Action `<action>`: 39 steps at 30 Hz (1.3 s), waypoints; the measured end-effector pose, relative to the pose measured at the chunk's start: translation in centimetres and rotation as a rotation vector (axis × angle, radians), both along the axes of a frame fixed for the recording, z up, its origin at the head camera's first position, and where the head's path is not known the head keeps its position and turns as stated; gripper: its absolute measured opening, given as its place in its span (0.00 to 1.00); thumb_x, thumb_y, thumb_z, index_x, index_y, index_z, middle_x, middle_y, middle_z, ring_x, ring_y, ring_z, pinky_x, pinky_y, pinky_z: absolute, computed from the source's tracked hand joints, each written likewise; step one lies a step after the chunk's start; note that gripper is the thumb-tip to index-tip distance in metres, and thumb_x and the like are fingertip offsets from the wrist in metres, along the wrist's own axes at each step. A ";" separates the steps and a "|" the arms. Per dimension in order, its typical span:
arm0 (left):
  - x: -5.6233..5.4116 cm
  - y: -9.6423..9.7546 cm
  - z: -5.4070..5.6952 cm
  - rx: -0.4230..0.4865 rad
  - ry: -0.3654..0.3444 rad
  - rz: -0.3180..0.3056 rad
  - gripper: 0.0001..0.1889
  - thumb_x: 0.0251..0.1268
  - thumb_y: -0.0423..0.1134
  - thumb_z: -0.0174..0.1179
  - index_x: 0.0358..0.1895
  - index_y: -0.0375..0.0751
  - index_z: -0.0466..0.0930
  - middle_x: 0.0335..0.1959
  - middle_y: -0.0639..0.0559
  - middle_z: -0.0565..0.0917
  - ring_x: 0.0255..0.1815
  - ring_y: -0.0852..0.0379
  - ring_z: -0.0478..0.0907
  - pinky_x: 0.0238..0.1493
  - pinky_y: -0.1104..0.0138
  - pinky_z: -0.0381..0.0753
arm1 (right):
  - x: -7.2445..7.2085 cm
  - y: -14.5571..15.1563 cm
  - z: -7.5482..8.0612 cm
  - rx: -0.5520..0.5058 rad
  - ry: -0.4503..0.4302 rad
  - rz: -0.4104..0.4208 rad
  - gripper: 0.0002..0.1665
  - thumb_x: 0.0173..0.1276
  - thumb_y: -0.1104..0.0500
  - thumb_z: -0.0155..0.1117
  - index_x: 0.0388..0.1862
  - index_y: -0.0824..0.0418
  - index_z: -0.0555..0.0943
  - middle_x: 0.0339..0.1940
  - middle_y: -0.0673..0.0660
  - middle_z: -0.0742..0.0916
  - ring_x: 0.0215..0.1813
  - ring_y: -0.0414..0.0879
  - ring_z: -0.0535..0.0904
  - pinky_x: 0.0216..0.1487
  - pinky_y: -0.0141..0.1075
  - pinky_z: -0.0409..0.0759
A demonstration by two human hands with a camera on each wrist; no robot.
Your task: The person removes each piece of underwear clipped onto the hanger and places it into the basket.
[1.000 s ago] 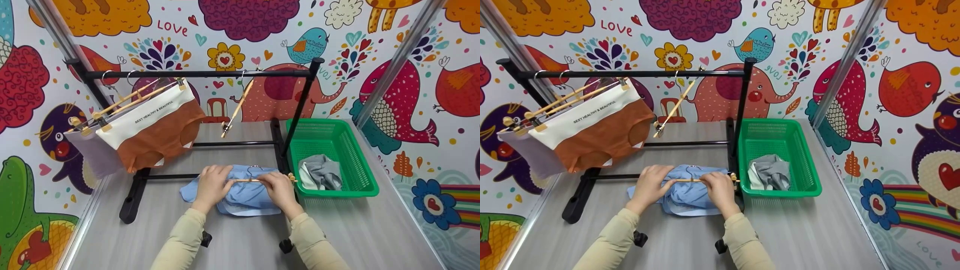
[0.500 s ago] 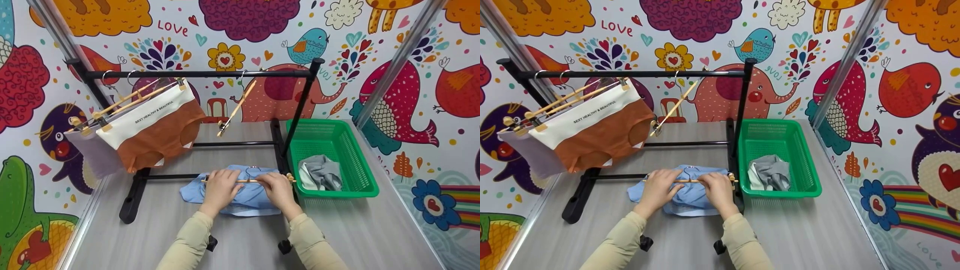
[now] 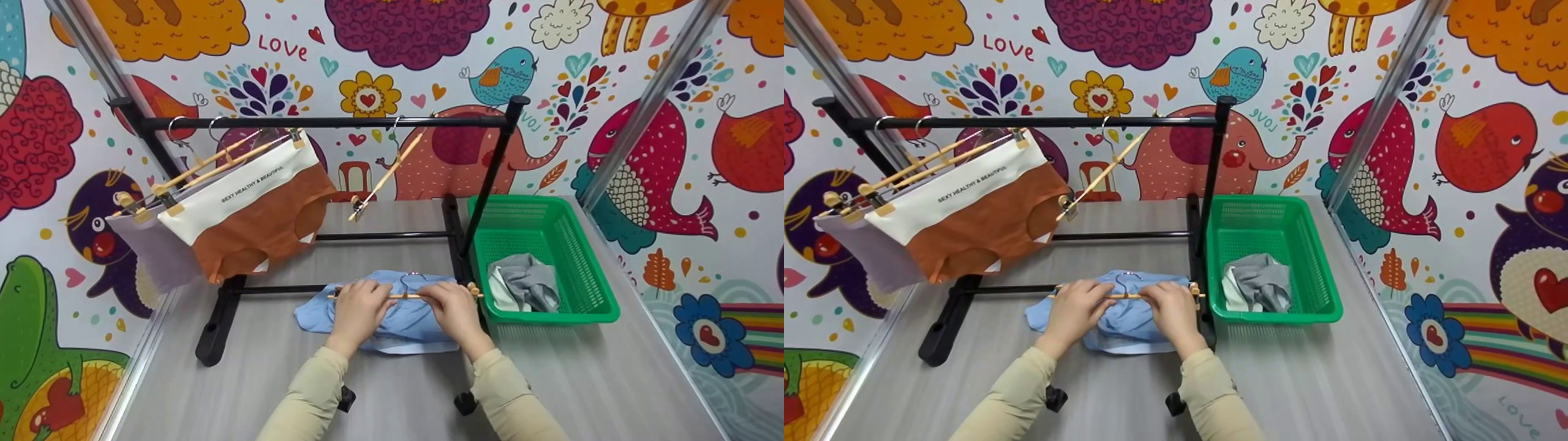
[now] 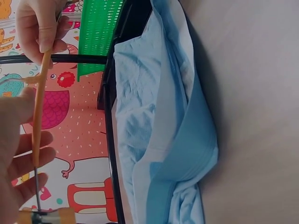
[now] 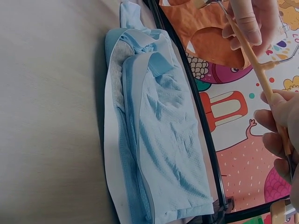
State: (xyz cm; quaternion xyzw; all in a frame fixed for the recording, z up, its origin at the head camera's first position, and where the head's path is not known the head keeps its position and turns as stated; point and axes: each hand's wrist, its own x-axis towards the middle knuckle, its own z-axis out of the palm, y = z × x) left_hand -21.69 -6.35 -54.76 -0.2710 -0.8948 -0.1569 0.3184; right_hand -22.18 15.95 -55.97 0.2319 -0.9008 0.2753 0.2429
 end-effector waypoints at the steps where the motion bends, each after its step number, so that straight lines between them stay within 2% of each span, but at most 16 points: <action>1: 0.0 0.0 0.0 0.009 0.004 0.000 0.12 0.55 0.45 0.73 0.41 0.47 0.85 0.33 0.52 0.83 0.34 0.52 0.81 0.36 0.57 0.77 | 0.0 0.0 0.0 -0.003 0.004 0.002 0.06 0.64 0.59 0.71 0.39 0.50 0.89 0.37 0.45 0.89 0.40 0.44 0.84 0.41 0.42 0.77; 12: -0.3 -0.1 -0.4 0.031 0.032 0.016 0.08 0.56 0.44 0.71 0.29 0.47 0.83 0.26 0.52 0.79 0.27 0.52 0.77 0.27 0.58 0.74 | -0.1 -0.1 0.0 -0.001 0.024 0.022 0.06 0.63 0.58 0.71 0.39 0.50 0.89 0.35 0.45 0.88 0.39 0.44 0.83 0.41 0.42 0.77; 19: 0.0 -0.3 -0.4 0.052 0.011 0.035 0.06 0.54 0.42 0.71 0.30 0.46 0.85 0.26 0.52 0.80 0.28 0.51 0.78 0.28 0.57 0.75 | -0.3 -0.3 0.0 0.018 -0.029 0.031 0.05 0.66 0.57 0.70 0.39 0.49 0.89 0.35 0.44 0.88 0.39 0.43 0.83 0.46 0.42 0.78; 25: -0.2 -0.4 -0.7 0.080 0.015 0.065 0.07 0.52 0.41 0.73 0.30 0.45 0.86 0.27 0.51 0.81 0.29 0.50 0.79 0.29 0.57 0.76 | -0.4 -0.5 -0.2 0.008 -0.012 0.066 0.06 0.64 0.58 0.71 0.41 0.52 0.88 0.34 0.46 0.88 0.35 0.41 0.80 0.40 0.41 0.77; 27: -0.2 -0.5 -0.9 0.087 0.010 0.077 0.07 0.52 0.41 0.73 0.30 0.45 0.86 0.27 0.51 0.81 0.29 0.50 0.79 0.29 0.57 0.76 | -0.4 -0.6 -0.2 -0.001 0.000 0.083 0.09 0.63 0.59 0.73 0.42 0.54 0.88 0.36 0.47 0.88 0.37 0.43 0.81 0.40 0.42 0.78; 33: -0.4 -1.2 -1.4 0.112 0.003 0.107 0.07 0.53 0.41 0.72 0.31 0.45 0.86 0.26 0.50 0.79 0.27 0.49 0.77 0.28 0.56 0.75 | -0.2 -0.6 -0.2 -0.012 0.037 0.146 0.15 0.59 0.60 0.75 0.47 0.56 0.86 0.47 0.50 0.88 0.51 0.48 0.82 0.53 0.45 0.78; 39: -0.5 -2.3 -1.6 0.127 -0.035 0.176 0.06 0.53 0.40 0.73 0.30 0.44 0.86 0.25 0.50 0.79 0.28 0.48 0.78 0.30 0.55 0.75 | -0.1 -0.5 -0.4 -0.030 0.075 0.211 0.20 0.58 0.59 0.76 0.50 0.57 0.85 0.54 0.53 0.86 0.58 0.50 0.80 0.59 0.46 0.75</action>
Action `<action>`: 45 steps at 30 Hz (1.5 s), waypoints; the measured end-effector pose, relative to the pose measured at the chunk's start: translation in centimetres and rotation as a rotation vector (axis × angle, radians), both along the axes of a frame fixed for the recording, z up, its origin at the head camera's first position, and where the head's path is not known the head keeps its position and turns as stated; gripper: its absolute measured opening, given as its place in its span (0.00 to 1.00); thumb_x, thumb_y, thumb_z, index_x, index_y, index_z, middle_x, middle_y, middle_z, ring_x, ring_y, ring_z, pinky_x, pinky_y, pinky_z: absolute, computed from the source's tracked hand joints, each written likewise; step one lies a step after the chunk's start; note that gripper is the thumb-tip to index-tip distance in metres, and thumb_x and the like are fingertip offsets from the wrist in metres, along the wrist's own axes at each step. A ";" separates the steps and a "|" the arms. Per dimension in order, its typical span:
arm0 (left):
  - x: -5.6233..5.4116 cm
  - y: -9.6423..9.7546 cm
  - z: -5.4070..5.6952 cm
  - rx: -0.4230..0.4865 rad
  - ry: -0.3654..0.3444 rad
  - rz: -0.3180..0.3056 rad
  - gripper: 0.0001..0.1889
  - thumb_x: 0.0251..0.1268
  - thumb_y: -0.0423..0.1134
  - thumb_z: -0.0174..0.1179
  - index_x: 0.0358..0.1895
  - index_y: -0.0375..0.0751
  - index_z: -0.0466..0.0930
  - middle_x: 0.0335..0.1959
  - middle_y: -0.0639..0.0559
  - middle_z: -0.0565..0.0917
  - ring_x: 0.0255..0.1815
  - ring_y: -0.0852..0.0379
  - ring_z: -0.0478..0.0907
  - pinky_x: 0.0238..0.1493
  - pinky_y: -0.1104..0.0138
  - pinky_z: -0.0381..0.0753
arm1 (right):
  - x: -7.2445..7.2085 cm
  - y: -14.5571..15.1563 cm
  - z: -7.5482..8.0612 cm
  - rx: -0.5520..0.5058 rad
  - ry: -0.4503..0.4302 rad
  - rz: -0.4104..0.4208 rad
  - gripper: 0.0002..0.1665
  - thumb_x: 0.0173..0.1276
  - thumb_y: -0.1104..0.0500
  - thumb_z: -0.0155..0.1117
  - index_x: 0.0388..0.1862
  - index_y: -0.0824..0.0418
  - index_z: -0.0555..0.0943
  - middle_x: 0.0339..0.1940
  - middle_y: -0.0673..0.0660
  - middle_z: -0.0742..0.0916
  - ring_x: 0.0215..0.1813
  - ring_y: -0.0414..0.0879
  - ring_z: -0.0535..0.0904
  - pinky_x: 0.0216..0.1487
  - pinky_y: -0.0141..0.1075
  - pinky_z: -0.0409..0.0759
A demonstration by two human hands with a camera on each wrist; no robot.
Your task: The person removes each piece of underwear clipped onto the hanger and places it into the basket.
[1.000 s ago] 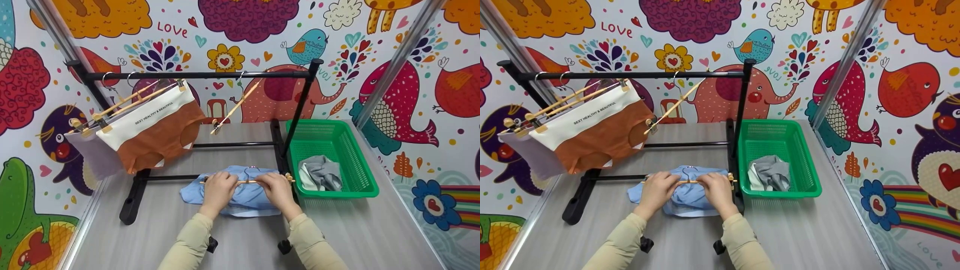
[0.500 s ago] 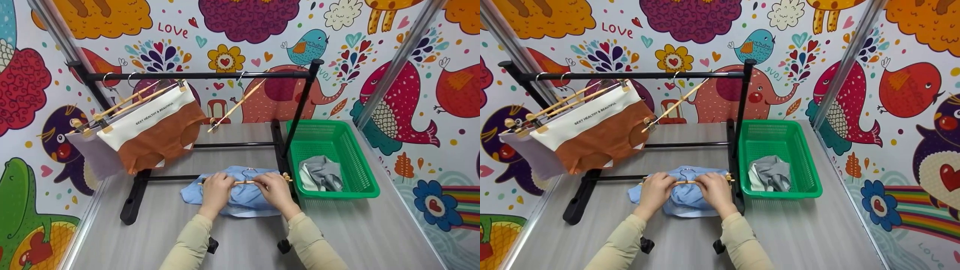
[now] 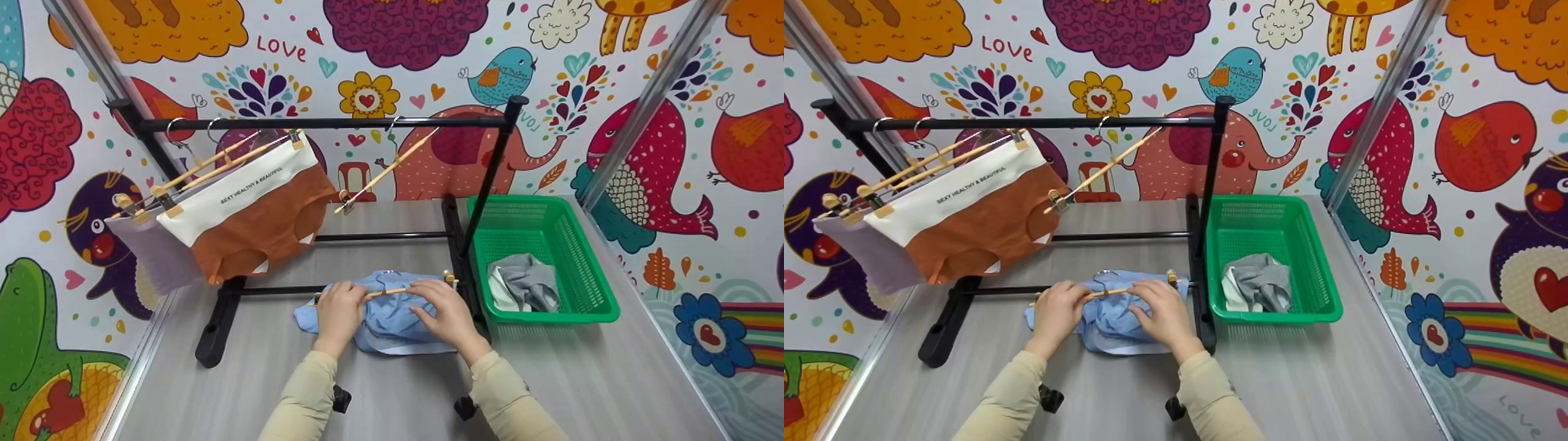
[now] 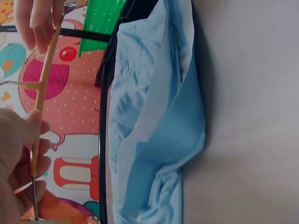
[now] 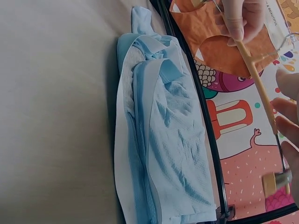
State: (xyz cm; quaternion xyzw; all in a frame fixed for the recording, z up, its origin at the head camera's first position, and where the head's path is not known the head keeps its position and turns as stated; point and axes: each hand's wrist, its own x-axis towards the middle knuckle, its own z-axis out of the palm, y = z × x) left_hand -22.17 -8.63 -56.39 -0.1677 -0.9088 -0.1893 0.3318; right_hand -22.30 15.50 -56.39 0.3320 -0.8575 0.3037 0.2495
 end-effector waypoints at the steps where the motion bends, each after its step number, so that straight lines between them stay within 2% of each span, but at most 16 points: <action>1: 0.0 -0.2 0.0 0.004 -0.014 0.013 0.06 0.53 0.39 0.73 0.30 0.44 0.86 0.25 0.49 0.79 0.28 0.48 0.78 0.31 0.54 0.75 | 0.0 0.0 -0.1 -0.004 0.005 0.012 0.20 0.58 0.59 0.76 0.51 0.58 0.85 0.54 0.53 0.86 0.59 0.50 0.79 0.59 0.46 0.75; 8: 0.4 -1.4 0.0 0.036 -0.078 0.090 0.05 0.52 0.35 0.74 0.31 0.42 0.87 0.28 0.47 0.82 0.32 0.46 0.79 0.32 0.53 0.75 | 0.2 0.1 -0.7 -0.019 -0.004 0.060 0.21 0.59 0.59 0.76 0.52 0.57 0.84 0.53 0.54 0.86 0.57 0.50 0.80 0.57 0.48 0.76; 12: 0.7 -2.0 -0.3 0.070 -0.089 0.115 0.05 0.52 0.35 0.74 0.30 0.43 0.86 0.28 0.48 0.81 0.31 0.45 0.79 0.31 0.53 0.74 | 0.6 0.1 -1.3 0.019 -0.074 0.025 0.20 0.62 0.55 0.74 0.53 0.56 0.84 0.53 0.53 0.86 0.56 0.49 0.80 0.56 0.49 0.77; 17: 1.3 -2.4 -0.7 0.116 -0.129 0.141 0.04 0.53 0.35 0.73 0.31 0.44 0.87 0.28 0.49 0.82 0.32 0.46 0.79 0.32 0.53 0.75 | 0.9 0.2 -2.3 0.082 -0.164 -0.024 0.24 0.60 0.53 0.75 0.55 0.56 0.83 0.55 0.52 0.85 0.56 0.50 0.79 0.55 0.50 0.76; 28: 2.4 -3.2 -1.1 0.178 -0.215 0.177 0.04 0.57 0.38 0.71 0.33 0.44 0.87 0.31 0.48 0.83 0.34 0.44 0.80 0.35 0.50 0.76 | 1.0 0.2 -3.6 0.213 -0.326 -0.070 0.33 0.59 0.47 0.75 0.63 0.53 0.79 0.64 0.55 0.80 0.64 0.55 0.74 0.60 0.56 0.72; 35: 2.7 -3.7 -1.6 0.199 -0.220 0.182 0.04 0.57 0.38 0.71 0.32 0.44 0.86 0.32 0.48 0.84 0.36 0.43 0.81 0.38 0.49 0.77 | 1.1 0.0 -4.0 0.283 -0.404 -0.074 0.42 0.57 0.42 0.76 0.69 0.53 0.74 0.69 0.58 0.75 0.69 0.59 0.68 0.63 0.59 0.68; 45: 3.0 -4.2 -2.3 0.206 -0.219 0.209 0.03 0.56 0.38 0.72 0.31 0.45 0.86 0.29 0.48 0.82 0.34 0.42 0.80 0.34 0.49 0.76 | 1.1 0.1 -5.2 0.364 -0.494 -0.080 0.51 0.52 0.37 0.76 0.72 0.53 0.70 0.73 0.61 0.70 0.72 0.65 0.63 0.67 0.62 0.62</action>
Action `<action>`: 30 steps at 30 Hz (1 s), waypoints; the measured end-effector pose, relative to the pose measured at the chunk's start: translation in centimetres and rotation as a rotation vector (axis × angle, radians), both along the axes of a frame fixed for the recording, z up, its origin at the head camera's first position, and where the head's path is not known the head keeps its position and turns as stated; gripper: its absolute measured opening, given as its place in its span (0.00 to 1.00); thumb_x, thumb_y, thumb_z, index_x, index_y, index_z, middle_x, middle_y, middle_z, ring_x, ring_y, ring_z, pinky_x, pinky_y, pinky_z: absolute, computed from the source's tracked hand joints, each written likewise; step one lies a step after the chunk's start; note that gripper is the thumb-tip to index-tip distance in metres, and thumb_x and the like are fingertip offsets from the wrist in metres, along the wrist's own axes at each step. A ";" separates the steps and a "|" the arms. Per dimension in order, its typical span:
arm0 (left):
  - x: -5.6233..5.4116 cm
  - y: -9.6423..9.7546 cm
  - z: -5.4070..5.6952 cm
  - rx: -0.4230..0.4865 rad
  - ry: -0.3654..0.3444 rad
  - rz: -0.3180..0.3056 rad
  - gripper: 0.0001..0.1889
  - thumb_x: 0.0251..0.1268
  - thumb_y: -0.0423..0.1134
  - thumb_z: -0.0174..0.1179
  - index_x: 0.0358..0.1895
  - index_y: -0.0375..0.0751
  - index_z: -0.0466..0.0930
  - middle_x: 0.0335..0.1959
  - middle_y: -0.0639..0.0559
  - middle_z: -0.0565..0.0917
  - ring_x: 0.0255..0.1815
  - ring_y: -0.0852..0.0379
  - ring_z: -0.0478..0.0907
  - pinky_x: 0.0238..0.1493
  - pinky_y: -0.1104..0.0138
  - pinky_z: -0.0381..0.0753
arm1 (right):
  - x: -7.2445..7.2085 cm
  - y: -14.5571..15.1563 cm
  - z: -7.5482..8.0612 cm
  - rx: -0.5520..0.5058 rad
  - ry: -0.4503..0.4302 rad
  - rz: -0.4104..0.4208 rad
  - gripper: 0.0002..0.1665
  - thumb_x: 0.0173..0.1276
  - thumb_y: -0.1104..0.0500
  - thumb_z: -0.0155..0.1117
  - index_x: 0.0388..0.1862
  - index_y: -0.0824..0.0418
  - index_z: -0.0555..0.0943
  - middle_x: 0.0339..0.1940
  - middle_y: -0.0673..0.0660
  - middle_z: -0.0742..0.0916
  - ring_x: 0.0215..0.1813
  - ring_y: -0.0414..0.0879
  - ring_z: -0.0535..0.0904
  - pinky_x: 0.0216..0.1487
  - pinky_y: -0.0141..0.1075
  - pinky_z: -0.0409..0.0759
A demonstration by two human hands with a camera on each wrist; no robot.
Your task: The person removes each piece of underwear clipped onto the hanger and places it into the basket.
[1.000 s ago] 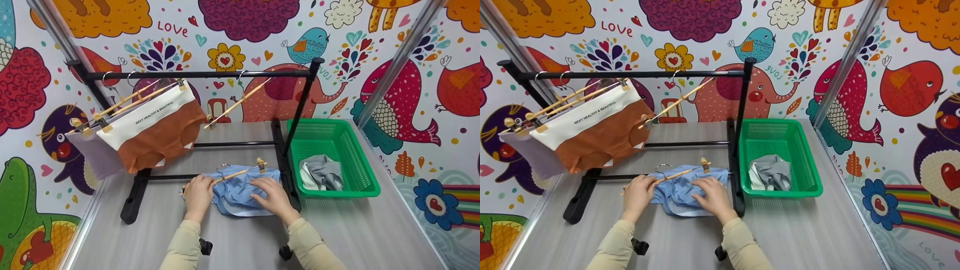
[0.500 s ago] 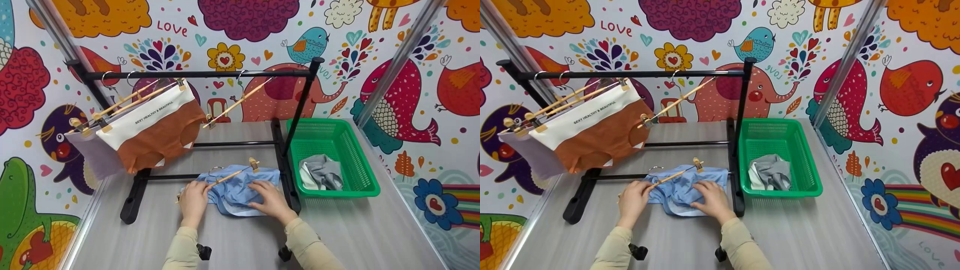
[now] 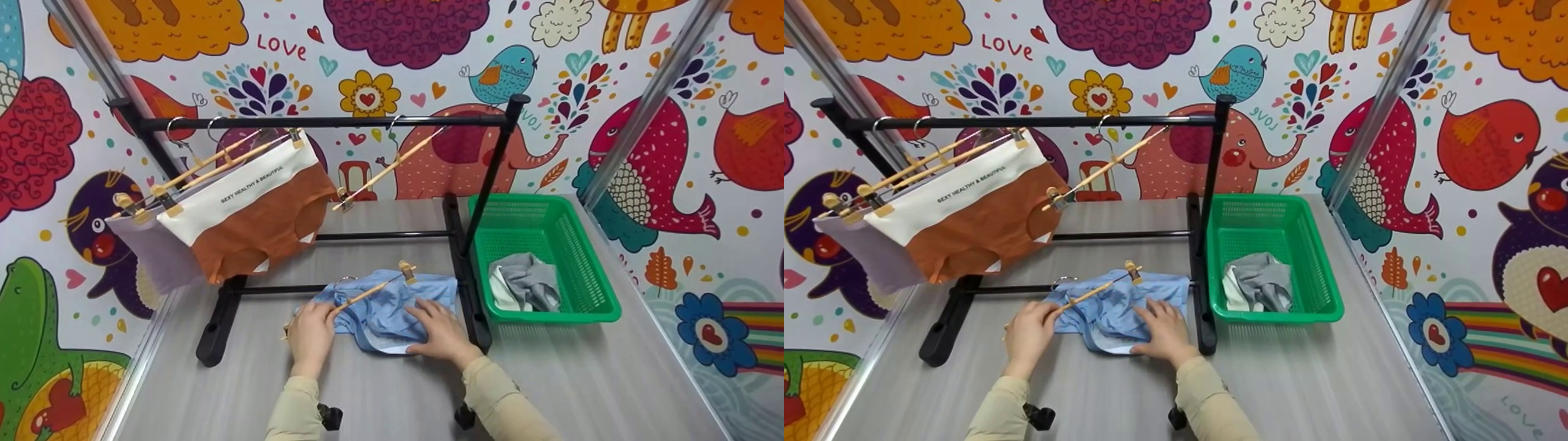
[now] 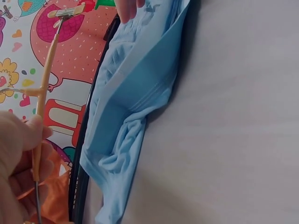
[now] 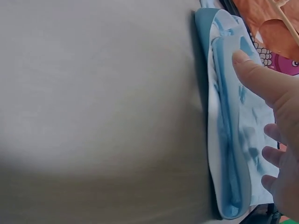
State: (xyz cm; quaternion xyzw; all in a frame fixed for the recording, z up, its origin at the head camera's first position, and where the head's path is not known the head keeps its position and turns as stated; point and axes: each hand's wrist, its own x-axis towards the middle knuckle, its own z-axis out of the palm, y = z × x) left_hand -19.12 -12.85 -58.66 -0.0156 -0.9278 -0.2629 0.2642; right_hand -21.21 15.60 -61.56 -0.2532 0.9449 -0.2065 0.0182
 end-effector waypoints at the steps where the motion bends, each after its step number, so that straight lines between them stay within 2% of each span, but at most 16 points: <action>1: 0.0 0.0 0.0 0.001 -0.004 0.003 0.03 0.56 0.37 0.71 0.31 0.45 0.86 0.30 0.49 0.83 0.34 0.42 0.80 0.34 0.48 0.76 | 0.0 0.1 -0.1 0.001 -0.010 0.000 0.52 0.52 0.37 0.77 0.72 0.53 0.70 0.73 0.62 0.69 0.72 0.65 0.63 0.67 0.62 0.61; 11: 0.1 -0.2 -0.2 0.015 -0.056 0.019 0.03 0.58 0.37 0.70 0.32 0.44 0.87 0.31 0.48 0.84 0.36 0.42 0.81 0.35 0.48 0.76 | 0.5 0.5 -0.7 0.004 -0.060 -0.023 0.52 0.50 0.40 0.79 0.72 0.54 0.70 0.73 0.64 0.69 0.71 0.67 0.63 0.66 0.65 0.61; 15: 0.2 -0.3 -0.3 0.010 -0.057 0.026 0.03 0.58 0.37 0.70 0.32 0.43 0.86 0.31 0.48 0.83 0.35 0.42 0.81 0.34 0.48 0.76 | 0.5 0.5 -1.0 0.022 -0.041 -0.030 0.51 0.51 0.40 0.79 0.72 0.54 0.70 0.71 0.63 0.71 0.69 0.65 0.65 0.65 0.63 0.62; 19: 0.3 -0.2 -0.5 0.010 -0.049 0.023 0.04 0.57 0.37 0.71 0.31 0.43 0.86 0.30 0.47 0.83 0.34 0.42 0.81 0.34 0.48 0.76 | 0.6 0.6 -1.2 0.060 0.013 -0.032 0.50 0.49 0.40 0.79 0.70 0.54 0.72 0.67 0.61 0.75 0.66 0.62 0.69 0.63 0.59 0.67; 24: 0.3 -0.2 -0.6 0.017 -0.052 0.021 0.04 0.57 0.36 0.71 0.31 0.43 0.86 0.29 0.48 0.82 0.34 0.43 0.81 0.34 0.49 0.76 | 0.7 0.5 -1.3 0.077 0.057 -0.048 0.46 0.49 0.40 0.79 0.67 0.53 0.76 0.59 0.58 0.79 0.59 0.57 0.72 0.57 0.55 0.72; 30: 0.2 -0.2 -0.7 0.018 -0.058 0.023 0.03 0.58 0.37 0.71 0.32 0.44 0.86 0.31 0.48 0.83 0.35 0.43 0.81 0.35 0.48 0.76 | 0.8 0.4 -1.3 0.085 0.098 -0.066 0.41 0.50 0.41 0.79 0.62 0.54 0.79 0.52 0.57 0.80 0.52 0.55 0.74 0.50 0.52 0.74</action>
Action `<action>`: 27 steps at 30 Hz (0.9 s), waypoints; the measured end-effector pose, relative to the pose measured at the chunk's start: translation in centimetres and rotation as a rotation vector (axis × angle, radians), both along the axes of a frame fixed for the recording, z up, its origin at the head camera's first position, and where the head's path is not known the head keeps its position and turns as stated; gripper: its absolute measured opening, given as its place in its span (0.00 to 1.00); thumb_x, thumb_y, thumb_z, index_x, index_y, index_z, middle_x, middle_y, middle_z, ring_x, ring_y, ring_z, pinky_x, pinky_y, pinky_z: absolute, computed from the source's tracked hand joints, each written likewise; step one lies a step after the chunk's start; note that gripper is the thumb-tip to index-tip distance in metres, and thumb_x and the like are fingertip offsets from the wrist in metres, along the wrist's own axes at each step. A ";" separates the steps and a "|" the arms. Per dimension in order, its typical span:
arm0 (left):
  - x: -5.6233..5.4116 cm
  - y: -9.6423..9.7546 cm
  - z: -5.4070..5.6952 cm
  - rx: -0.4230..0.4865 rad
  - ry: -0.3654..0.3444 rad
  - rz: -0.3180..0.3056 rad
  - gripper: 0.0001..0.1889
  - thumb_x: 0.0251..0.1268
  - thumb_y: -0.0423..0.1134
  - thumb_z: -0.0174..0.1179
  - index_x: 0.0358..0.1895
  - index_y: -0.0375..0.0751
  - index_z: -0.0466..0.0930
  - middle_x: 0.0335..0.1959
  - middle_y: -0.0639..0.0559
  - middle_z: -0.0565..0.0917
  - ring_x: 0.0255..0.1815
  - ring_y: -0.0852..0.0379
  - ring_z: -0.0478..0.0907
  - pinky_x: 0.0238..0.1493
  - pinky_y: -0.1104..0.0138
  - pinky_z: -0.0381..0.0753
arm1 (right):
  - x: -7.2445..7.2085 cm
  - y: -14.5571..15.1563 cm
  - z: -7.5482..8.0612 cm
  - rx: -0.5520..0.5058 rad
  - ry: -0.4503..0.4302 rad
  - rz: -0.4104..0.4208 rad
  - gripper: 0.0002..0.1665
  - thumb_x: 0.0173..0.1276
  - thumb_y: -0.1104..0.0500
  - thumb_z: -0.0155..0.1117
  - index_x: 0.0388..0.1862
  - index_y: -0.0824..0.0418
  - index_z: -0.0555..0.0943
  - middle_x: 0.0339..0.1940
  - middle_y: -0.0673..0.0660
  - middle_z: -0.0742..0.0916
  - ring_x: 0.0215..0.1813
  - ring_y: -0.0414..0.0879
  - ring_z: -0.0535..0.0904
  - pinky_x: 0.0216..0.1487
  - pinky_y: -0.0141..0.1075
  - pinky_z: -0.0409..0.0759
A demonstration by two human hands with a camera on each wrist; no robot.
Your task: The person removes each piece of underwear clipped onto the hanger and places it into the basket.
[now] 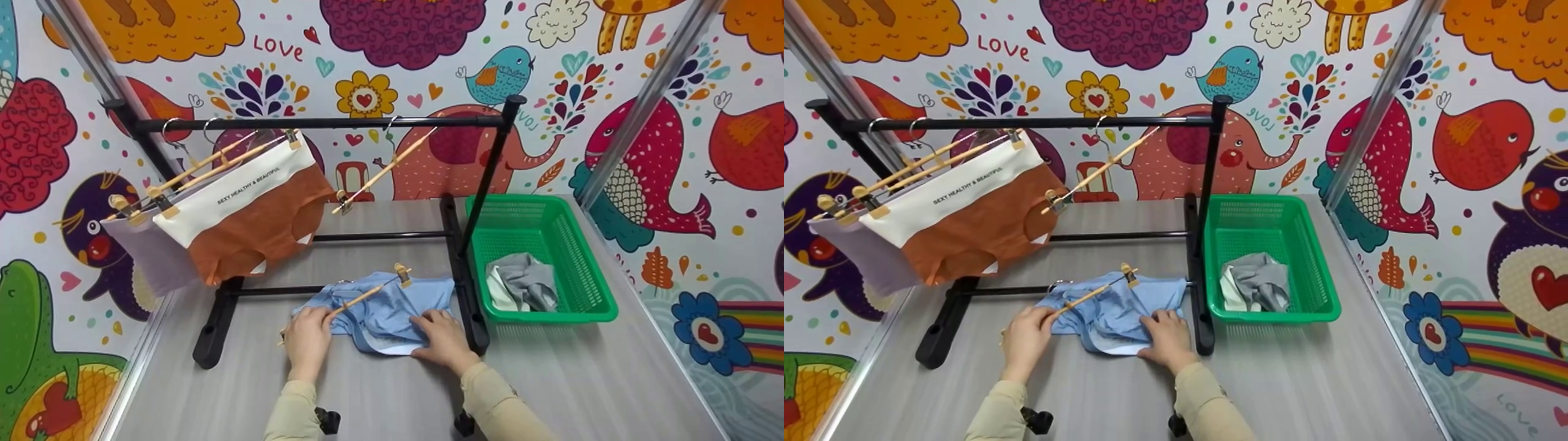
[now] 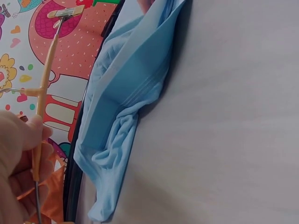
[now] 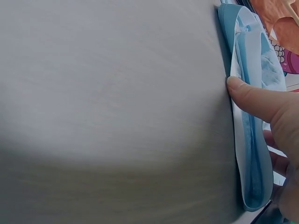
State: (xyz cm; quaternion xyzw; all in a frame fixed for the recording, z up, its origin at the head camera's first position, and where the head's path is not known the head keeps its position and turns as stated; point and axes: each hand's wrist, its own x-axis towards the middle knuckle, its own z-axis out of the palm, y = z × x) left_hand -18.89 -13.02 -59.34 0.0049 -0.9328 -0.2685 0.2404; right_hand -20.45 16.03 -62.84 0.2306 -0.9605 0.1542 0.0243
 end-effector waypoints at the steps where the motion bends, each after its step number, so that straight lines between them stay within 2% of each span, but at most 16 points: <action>1: 0.0 0.0 0.0 -0.002 0.002 0.000 0.03 0.57 0.37 0.71 0.31 0.44 0.86 0.31 0.48 0.83 0.35 0.43 0.81 0.35 0.48 0.76 | 0.0 0.0 0.0 0.008 0.009 -0.001 0.40 0.50 0.41 0.79 0.61 0.54 0.80 0.51 0.57 0.80 0.51 0.54 0.74 0.49 0.51 0.74; 7: 0.1 -0.2 -0.1 -0.010 0.021 -0.009 0.04 0.57 0.37 0.70 0.30 0.44 0.84 0.30 0.47 0.83 0.36 0.40 0.81 0.35 0.47 0.75 | 0.2 -0.2 0.0 0.049 0.040 -0.007 0.33 0.50 0.42 0.79 0.54 0.53 0.84 0.44 0.54 0.80 0.47 0.52 0.75 0.44 0.48 0.75; 18: 0.2 -0.2 -0.1 0.008 0.001 -0.002 0.03 0.58 0.36 0.70 0.31 0.44 0.85 0.31 0.48 0.83 0.36 0.42 0.81 0.37 0.48 0.76 | 0.3 -0.7 -0.2 0.031 0.032 -0.022 0.23 0.52 0.45 0.79 0.43 0.53 0.84 0.37 0.50 0.80 0.43 0.50 0.76 0.42 0.47 0.76; 27: 0.4 -0.1 -0.2 0.009 0.002 -0.009 0.03 0.58 0.36 0.70 0.31 0.44 0.86 0.31 0.48 0.83 0.36 0.43 0.81 0.37 0.49 0.76 | 0.7 -0.9 -0.6 0.012 0.060 -0.032 0.20 0.51 0.47 0.80 0.35 0.57 0.82 0.31 0.51 0.81 0.37 0.50 0.77 0.40 0.45 0.76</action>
